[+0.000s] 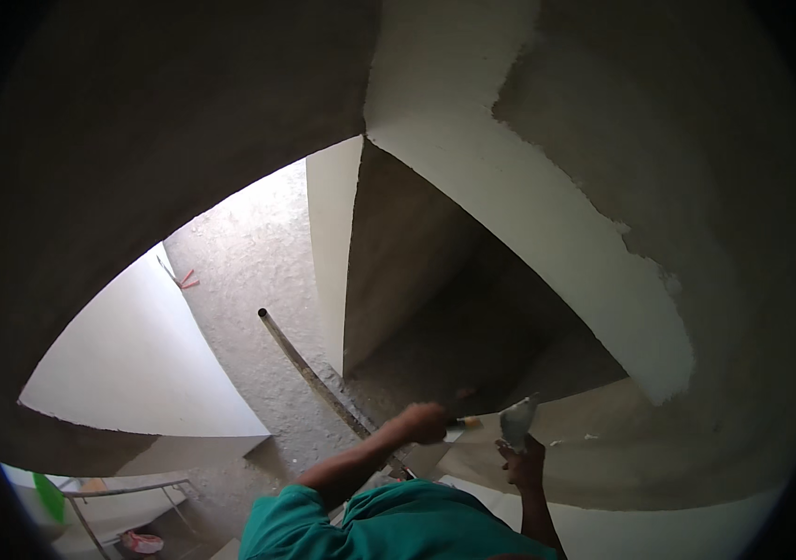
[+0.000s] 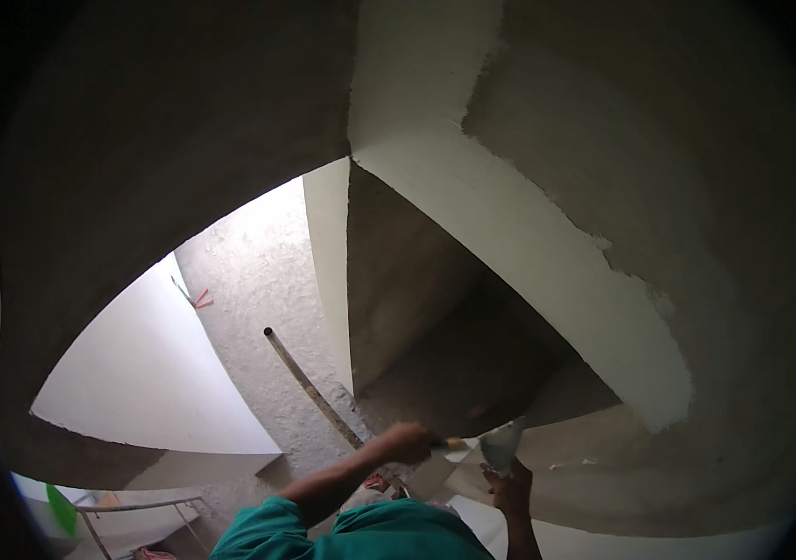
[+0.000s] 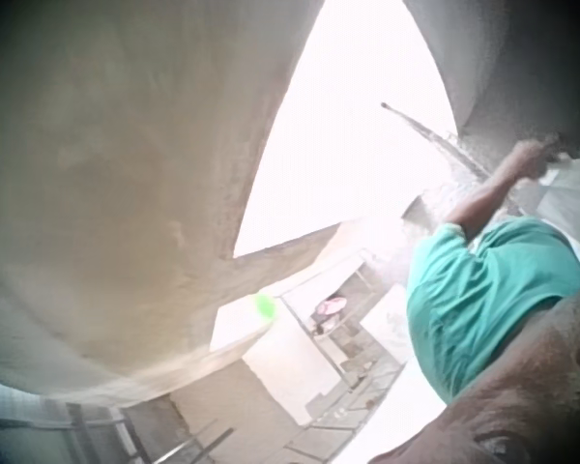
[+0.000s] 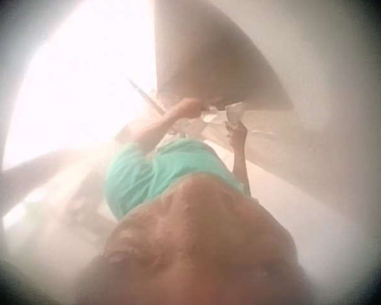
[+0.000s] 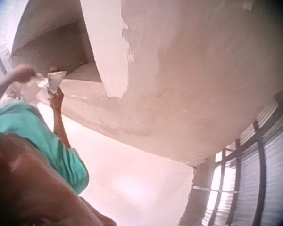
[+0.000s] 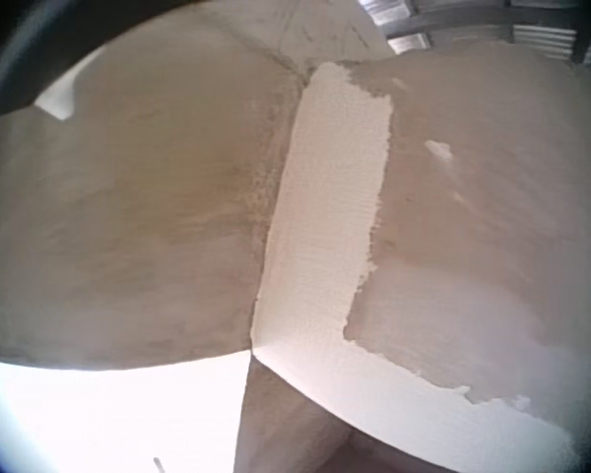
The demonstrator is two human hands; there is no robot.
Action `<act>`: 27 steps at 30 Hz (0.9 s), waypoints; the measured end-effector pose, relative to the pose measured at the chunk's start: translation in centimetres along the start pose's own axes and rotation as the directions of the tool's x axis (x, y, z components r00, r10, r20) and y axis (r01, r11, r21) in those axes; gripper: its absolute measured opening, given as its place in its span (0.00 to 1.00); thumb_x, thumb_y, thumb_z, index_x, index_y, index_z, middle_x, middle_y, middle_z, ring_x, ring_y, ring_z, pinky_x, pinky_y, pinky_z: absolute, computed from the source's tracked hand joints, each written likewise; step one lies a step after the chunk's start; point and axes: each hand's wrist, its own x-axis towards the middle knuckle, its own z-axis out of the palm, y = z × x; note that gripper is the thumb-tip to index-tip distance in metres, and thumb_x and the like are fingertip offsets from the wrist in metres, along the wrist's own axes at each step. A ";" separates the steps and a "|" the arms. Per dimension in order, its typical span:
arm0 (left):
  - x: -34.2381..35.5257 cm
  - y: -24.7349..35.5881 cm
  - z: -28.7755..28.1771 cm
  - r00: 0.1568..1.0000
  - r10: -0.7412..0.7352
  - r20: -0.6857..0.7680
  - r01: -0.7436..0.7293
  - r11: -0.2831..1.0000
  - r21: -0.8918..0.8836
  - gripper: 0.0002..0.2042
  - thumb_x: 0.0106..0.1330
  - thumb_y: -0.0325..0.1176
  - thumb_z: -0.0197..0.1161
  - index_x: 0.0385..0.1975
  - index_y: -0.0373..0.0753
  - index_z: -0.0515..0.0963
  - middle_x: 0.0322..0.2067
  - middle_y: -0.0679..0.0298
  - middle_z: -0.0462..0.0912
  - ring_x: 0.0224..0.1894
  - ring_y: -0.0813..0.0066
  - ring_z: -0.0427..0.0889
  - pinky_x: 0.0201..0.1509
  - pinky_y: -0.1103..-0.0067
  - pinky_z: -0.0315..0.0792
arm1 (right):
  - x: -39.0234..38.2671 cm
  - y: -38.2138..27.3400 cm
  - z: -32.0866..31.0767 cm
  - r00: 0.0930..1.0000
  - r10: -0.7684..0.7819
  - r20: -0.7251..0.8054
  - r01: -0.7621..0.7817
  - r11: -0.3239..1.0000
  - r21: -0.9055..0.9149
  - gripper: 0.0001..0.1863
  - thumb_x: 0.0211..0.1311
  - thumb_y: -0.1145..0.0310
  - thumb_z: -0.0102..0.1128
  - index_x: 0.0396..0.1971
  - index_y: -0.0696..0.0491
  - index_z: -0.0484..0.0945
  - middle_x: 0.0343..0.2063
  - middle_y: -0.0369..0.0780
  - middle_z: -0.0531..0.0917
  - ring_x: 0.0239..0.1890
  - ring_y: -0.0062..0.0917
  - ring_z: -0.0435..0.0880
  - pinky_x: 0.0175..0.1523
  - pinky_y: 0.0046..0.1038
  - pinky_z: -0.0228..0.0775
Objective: The person applies white plaster to a ceiling using a trowel and hawk. They repeatedly scoop plaster from the hawk and spread it across the ceiling surface in smooth strokes.
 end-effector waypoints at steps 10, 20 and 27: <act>-1.5 3.4 -1.1 0.970 0.225 0.095 -0.216 0.971 -0.100 0.16 0.56 0.33 0.55 0.45 0.41 0.79 0.39 0.50 0.82 0.41 0.51 0.82 0.45 0.60 0.76 | 0.7 -0.7 2.0 0.957 -0.266 0.115 0.288 0.917 -0.275 0.13 0.49 0.69 0.71 0.29 0.61 0.79 0.18 0.41 0.82 0.19 0.25 0.83 0.24 0.27 0.73; -1.0 4.8 -39.1 -0.012 0.456 -0.890 -0.033 0.889 0.456 0.25 0.61 0.35 0.53 0.61 0.42 0.66 0.35 0.55 0.72 0.40 0.58 0.73 0.43 0.62 0.71 | -1.8 -0.6 -0.6 0.991 -0.062 -0.115 0.053 0.995 -0.080 0.14 0.47 0.68 0.73 0.30 0.60 0.80 0.19 0.40 0.82 0.18 0.20 0.77 0.26 0.27 0.70; -0.5 8.6 -45.1 0.017 0.348 -0.937 0.126 0.929 0.348 0.28 0.60 0.37 0.53 0.64 0.46 0.64 0.42 0.50 0.72 0.46 0.54 0.74 0.51 0.61 0.71 | -3.4 -0.4 -1.0 0.978 0.029 -0.207 -0.027 1.000 0.012 0.14 0.47 0.68 0.73 0.28 0.61 0.78 0.20 0.39 0.81 0.17 0.19 0.77 0.22 0.24 0.69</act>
